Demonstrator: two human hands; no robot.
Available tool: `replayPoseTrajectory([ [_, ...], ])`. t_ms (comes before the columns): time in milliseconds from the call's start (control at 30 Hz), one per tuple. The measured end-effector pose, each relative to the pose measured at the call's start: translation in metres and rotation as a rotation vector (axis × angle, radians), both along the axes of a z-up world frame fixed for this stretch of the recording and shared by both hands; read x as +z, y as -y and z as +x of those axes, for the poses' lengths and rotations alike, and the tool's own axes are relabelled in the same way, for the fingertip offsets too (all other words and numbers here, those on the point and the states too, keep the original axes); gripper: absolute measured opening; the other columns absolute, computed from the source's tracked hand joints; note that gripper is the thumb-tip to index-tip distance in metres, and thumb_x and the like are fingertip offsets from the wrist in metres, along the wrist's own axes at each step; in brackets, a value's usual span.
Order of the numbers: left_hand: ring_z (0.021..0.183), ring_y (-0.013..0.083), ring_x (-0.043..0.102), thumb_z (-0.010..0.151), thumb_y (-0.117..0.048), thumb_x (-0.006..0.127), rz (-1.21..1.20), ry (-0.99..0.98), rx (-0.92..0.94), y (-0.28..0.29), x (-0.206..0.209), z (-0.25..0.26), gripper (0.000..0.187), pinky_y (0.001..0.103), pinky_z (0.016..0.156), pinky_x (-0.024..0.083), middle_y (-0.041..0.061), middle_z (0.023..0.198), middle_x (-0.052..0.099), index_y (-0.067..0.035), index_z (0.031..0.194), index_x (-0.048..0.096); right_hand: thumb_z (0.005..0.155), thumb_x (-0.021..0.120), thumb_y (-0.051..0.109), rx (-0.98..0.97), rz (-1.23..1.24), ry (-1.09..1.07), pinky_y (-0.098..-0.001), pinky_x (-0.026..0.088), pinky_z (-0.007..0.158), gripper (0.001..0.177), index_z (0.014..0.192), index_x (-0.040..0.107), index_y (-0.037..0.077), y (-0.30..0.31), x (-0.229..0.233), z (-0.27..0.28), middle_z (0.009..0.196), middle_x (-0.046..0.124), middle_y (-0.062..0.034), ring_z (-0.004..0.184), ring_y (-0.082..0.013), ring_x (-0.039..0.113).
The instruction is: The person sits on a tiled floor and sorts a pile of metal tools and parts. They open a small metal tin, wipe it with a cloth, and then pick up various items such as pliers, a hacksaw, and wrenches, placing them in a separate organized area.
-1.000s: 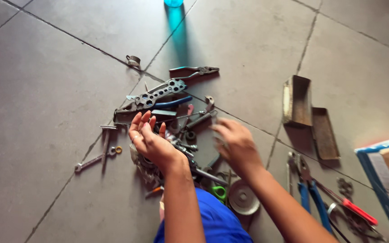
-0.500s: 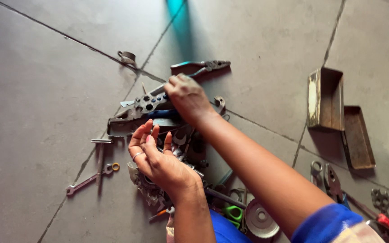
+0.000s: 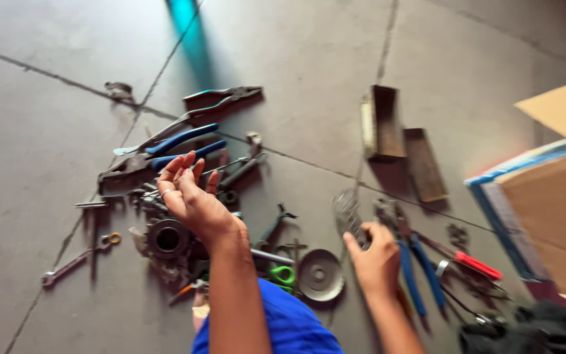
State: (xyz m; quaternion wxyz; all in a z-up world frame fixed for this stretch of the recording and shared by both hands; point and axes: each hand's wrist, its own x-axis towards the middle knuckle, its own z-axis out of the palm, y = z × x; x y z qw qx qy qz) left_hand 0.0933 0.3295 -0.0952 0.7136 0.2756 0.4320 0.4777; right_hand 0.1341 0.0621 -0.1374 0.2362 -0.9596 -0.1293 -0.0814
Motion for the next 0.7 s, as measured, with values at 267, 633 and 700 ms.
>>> replayPoseTrajectory([
  [267,0.078,0.0183,0.051,0.104,-0.008,0.055,0.365,-0.182,-0.562,0.066,-0.023,0.014,0.009,0.033,0.062,0.042,0.01,0.095,0.059,-0.006,0.109,0.062,0.086,0.072,0.049,-0.141,-0.236,-0.2,-0.0485,0.053,0.08,0.045,0.097,0.069,0.005,0.048,-0.022,-0.031,0.102,0.071,-0.0138,0.097,-0.0367,0.067],
  [633,0.109,0.0361,0.062,0.074,-0.008,0.074,1.479,-0.773,-1.404,0.184,-0.041,-0.029,0.037,0.044,0.085,0.056,0.017,0.113,0.062,-0.003,0.109,0.065,0.092,0.068,0.038,0.0,-0.191,-0.227,-0.0432,0.054,0.08,0.028,0.093,0.071,0.01,0.137,0.024,-0.058,0.099,0.071,-0.0098,0.093,-0.0323,0.069],
  [700,0.108,0.0348,0.063,0.084,-0.008,0.066,1.565,-0.77,-1.383,0.2,-0.051,-0.033,0.025,0.044,0.084,0.057,0.016,0.113,0.062,-0.005,0.109,0.067,0.086,0.069,0.025,0.095,-0.15,-0.163,-0.0424,0.055,0.079,0.018,0.094,0.07,0.009,0.175,0.037,-0.063,0.095,0.071,-0.01,0.09,-0.0317,0.07],
])
